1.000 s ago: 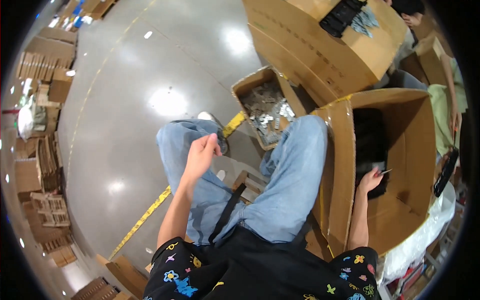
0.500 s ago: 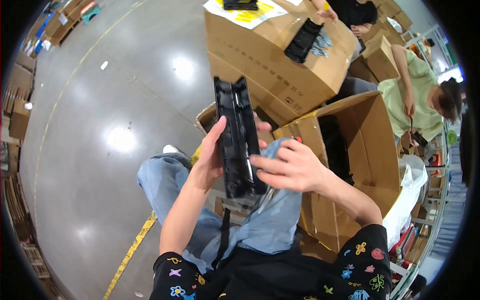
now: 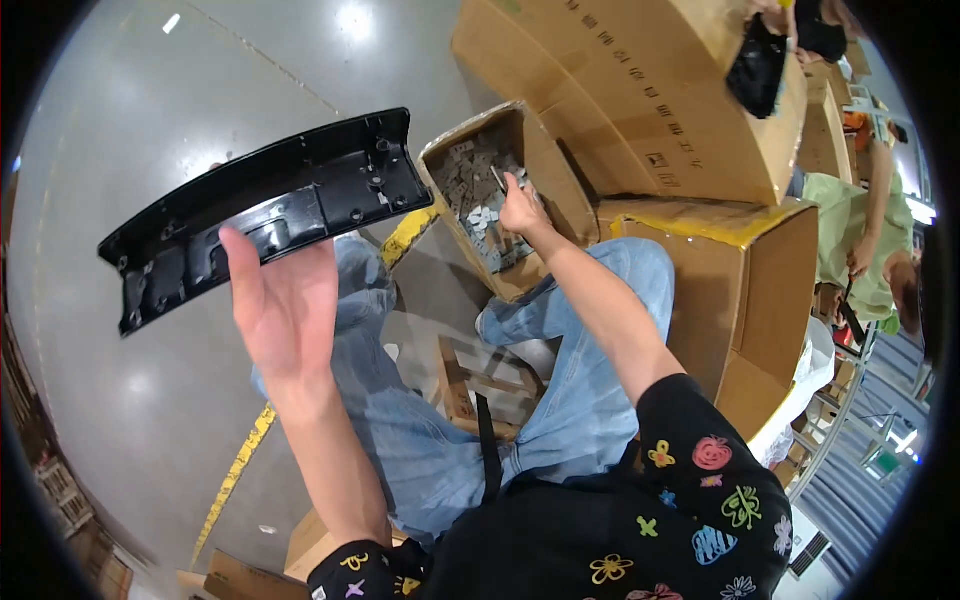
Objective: Assembling small metal clips onto black plastic housing units using pliers in a factory setting.
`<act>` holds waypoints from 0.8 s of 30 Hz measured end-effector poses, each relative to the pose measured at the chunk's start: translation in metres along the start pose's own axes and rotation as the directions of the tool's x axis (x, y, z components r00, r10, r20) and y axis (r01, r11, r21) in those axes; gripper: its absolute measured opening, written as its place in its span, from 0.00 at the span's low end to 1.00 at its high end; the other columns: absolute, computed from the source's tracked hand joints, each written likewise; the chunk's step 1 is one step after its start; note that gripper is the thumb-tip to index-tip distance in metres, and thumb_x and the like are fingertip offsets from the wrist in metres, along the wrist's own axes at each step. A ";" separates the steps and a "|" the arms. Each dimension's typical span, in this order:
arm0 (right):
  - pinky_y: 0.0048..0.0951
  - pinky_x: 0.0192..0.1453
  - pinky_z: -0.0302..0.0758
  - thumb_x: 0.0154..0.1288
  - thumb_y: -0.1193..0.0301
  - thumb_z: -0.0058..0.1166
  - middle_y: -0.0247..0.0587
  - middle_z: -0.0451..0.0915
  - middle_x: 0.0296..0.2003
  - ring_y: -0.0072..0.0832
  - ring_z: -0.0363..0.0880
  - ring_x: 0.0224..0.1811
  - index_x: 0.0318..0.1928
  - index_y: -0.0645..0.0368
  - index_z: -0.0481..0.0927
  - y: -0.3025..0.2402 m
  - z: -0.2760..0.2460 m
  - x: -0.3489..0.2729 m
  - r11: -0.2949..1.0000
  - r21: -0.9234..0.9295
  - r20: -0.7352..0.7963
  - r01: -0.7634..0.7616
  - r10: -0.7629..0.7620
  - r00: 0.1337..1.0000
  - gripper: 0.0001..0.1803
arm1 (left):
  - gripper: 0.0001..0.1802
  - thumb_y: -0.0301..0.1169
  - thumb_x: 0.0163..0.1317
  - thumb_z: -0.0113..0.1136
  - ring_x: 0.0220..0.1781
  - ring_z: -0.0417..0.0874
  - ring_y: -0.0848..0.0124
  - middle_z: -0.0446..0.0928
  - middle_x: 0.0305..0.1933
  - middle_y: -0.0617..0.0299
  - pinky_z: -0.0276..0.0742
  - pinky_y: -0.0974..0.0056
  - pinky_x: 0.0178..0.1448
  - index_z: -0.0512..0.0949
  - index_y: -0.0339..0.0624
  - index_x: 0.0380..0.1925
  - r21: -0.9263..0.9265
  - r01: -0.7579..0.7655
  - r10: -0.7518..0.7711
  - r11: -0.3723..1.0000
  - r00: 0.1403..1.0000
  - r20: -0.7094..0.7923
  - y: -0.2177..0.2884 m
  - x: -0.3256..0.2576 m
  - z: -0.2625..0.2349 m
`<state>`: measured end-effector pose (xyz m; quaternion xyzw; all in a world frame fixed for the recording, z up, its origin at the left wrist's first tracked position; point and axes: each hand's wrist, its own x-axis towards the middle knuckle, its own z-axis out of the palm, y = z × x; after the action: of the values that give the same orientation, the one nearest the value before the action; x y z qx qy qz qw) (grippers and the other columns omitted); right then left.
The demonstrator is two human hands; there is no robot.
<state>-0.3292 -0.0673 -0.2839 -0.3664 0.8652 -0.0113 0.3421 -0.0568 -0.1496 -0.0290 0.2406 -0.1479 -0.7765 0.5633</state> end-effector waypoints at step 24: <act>0.38 0.52 0.74 0.49 0.69 0.60 0.52 0.82 0.40 0.47 0.79 0.47 0.36 0.62 0.82 0.013 0.123 0.058 0.826 0.386 0.029 -0.410 0.433 0.901 0.13 | 0.49 0.38 0.54 0.57 0.76 0.27 0.50 0.30 0.73 0.39 0.45 0.43 0.74 0.40 0.37 0.70 -0.210 -0.062 0.076 0.976 0.995 0.062 0.016 -0.016 0.011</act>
<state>-0.2922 -0.0661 -0.4154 -0.0919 0.9154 -0.1152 0.3747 -0.0458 -0.1405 -0.0082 0.1478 -0.0936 -0.7755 0.6066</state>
